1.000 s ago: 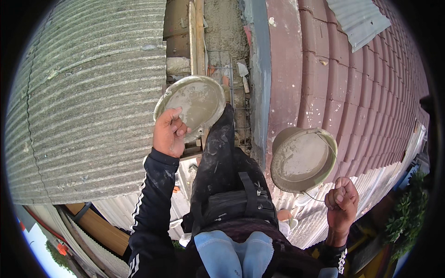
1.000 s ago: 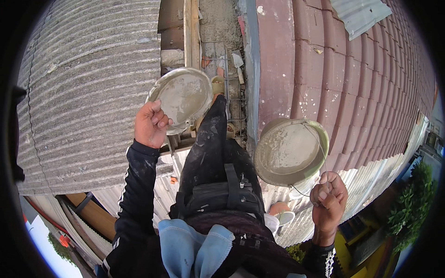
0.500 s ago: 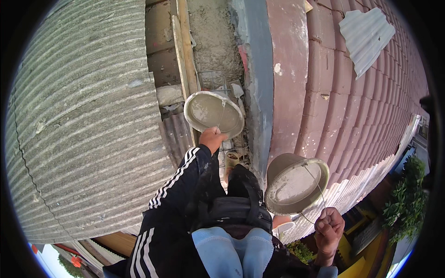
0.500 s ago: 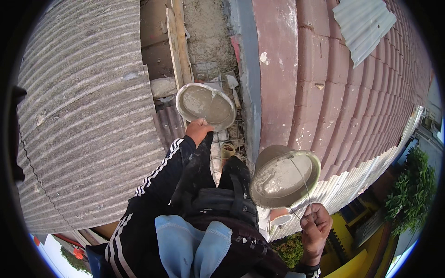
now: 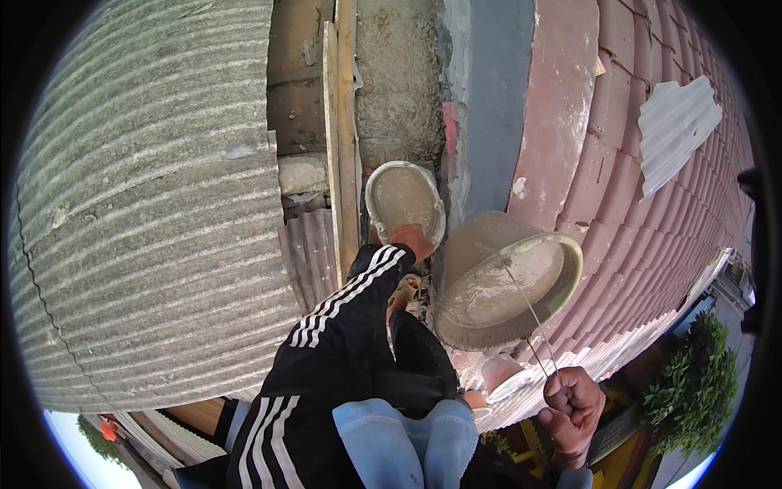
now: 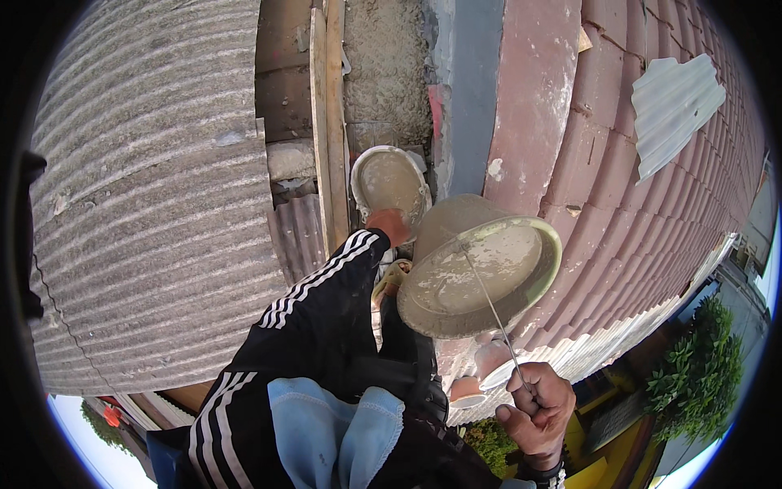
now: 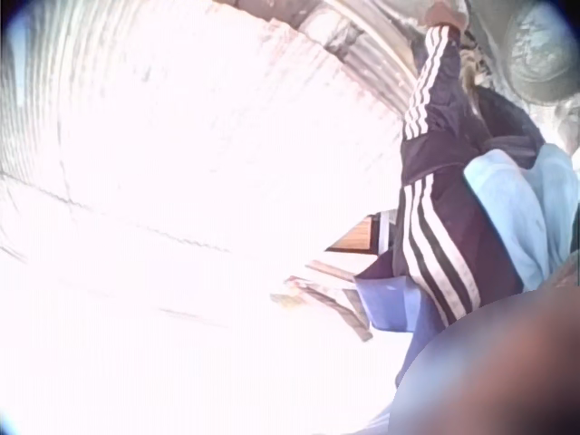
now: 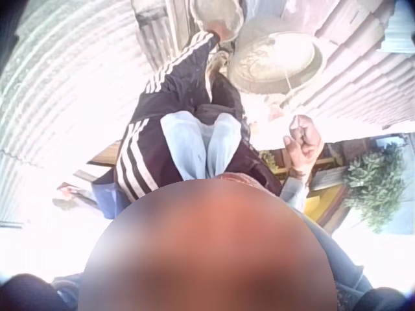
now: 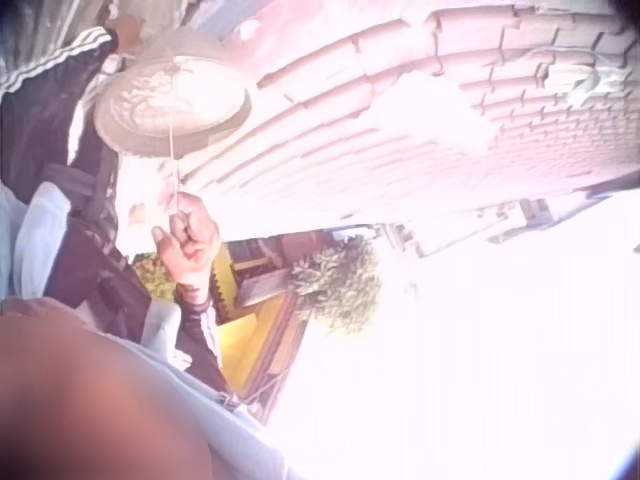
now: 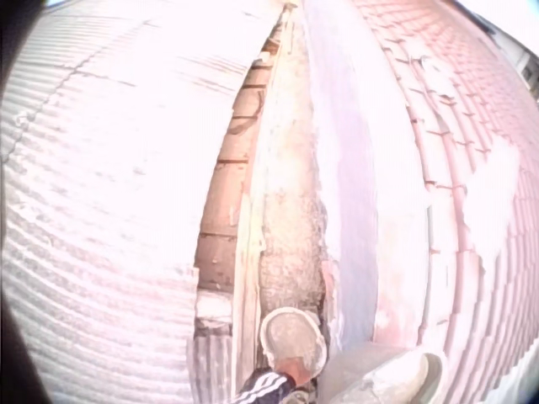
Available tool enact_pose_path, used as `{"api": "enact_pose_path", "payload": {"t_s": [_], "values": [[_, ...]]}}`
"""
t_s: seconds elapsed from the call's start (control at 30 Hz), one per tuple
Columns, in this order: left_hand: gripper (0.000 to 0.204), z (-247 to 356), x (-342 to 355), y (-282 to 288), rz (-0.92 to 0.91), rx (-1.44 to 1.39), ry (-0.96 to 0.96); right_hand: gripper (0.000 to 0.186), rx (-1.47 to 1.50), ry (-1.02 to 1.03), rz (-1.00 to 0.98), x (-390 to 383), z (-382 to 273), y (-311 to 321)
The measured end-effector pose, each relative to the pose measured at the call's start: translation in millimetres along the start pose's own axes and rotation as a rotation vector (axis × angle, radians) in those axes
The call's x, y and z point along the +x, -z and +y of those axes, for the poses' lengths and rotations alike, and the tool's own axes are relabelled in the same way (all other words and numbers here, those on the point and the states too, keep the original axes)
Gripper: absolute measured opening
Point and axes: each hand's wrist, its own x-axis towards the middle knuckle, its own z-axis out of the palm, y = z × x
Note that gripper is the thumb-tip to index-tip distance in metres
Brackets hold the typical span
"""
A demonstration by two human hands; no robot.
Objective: The person pours cement from buckets onto a roof ridge and spreads it with a trowel. They repeatedly refill buckets, pour the cement, and smooth the surface along the ridge.
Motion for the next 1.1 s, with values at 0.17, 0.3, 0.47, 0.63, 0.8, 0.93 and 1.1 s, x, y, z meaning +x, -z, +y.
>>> {"api": "enact_pose_path", "payload": {"t_s": [0.17, 0.3, 0.47, 0.63, 0.8, 0.93, 1.1], "values": [[0.038, -7, 22, -3, 0.071, -0.033, -0.002, 0.033, -0.177, 0.099, -0.221, 50, -37, -14], [0.035, -23, 68, -32, 0.044, 0.029, -0.099, 0.037, -0.168, 0.067, -0.303, 73, -64, -20], [0.033, -52, 78, -52, 0.148, -0.221, -0.227, 0.038, -0.303, 0.144, -0.466, 92, -98, -27], [0.039, -40, 75, 22, 0.189, -1.162, -0.388, 0.033, -0.411, 0.233, -0.618, 107, -136, -45], [0.063, 5, 41, 100, -0.569, -2.195, -0.993, 0.03, -0.377, 0.331, -0.683, 146, -152, -65], [0.068, -1, 21, 103, -0.538, -2.305, -0.997, 0.022, -0.39, 0.275, -0.579, 191, -146, -82], [0.074, -33, 70, 98, -0.344, -2.405, -0.841, 0.011, -0.324, 0.428, -0.396, 276, -97, -132]]}}
